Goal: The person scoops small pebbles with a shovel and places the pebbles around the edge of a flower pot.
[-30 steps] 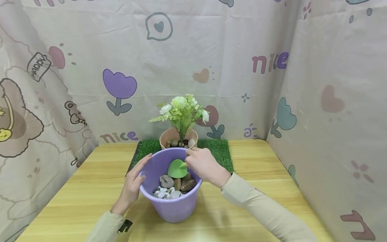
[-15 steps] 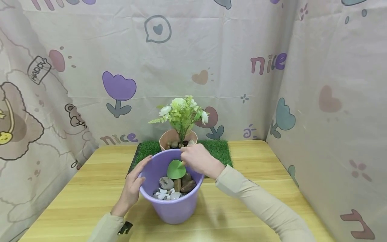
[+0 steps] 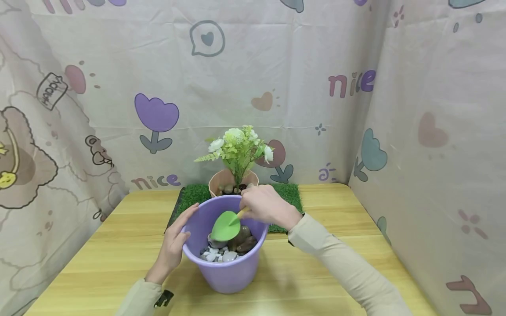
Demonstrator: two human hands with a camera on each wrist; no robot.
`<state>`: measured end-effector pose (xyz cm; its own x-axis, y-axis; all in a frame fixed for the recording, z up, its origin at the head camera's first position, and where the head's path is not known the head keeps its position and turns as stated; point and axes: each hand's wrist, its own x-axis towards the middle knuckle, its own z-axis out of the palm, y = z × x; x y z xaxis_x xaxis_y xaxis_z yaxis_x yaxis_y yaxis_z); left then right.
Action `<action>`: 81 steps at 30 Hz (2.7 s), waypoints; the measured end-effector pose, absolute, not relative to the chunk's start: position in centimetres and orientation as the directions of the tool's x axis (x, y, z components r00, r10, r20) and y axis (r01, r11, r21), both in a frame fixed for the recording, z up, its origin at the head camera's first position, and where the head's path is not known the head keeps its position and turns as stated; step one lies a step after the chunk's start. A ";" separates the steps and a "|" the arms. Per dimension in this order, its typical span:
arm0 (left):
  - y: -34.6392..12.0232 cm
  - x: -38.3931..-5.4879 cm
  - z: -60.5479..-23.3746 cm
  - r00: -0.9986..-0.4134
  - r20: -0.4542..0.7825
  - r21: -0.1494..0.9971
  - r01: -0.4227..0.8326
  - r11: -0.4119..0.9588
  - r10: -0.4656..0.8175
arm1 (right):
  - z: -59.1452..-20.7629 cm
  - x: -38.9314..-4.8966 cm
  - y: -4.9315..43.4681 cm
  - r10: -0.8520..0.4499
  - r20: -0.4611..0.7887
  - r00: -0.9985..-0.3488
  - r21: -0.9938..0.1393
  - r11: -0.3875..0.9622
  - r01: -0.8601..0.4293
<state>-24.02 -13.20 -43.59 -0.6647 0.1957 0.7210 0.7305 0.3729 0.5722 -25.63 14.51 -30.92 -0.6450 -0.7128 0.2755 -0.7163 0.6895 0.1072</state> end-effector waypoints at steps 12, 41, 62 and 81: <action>-13.2 -24.0 -43.6 -0.658 0.728 0.568 0.736 0.369 0.191 | -33.1 -25.8 12.7 -0.763 0.396 -0.511 0.452 0.646 -0.615; -13.2 -24.0 -43.6 -0.660 0.728 0.571 0.734 0.367 0.187 | -32.3 -27.2 12.9 -0.629 0.067 -0.774 -0.170 0.758 -0.630; -13.1 -24.0 -43.6 -0.682 0.709 0.591 0.714 0.376 0.180 | -33.5 -27.5 12.6 -0.635 0.108 -0.765 -0.193 0.741 -0.643; -13.2 -23.9 -43.6 -0.663 0.724 0.577 0.733 0.360 0.190 | -33.4 -27.4 14.6 -0.599 0.169 -0.783 -0.416 0.677 -0.608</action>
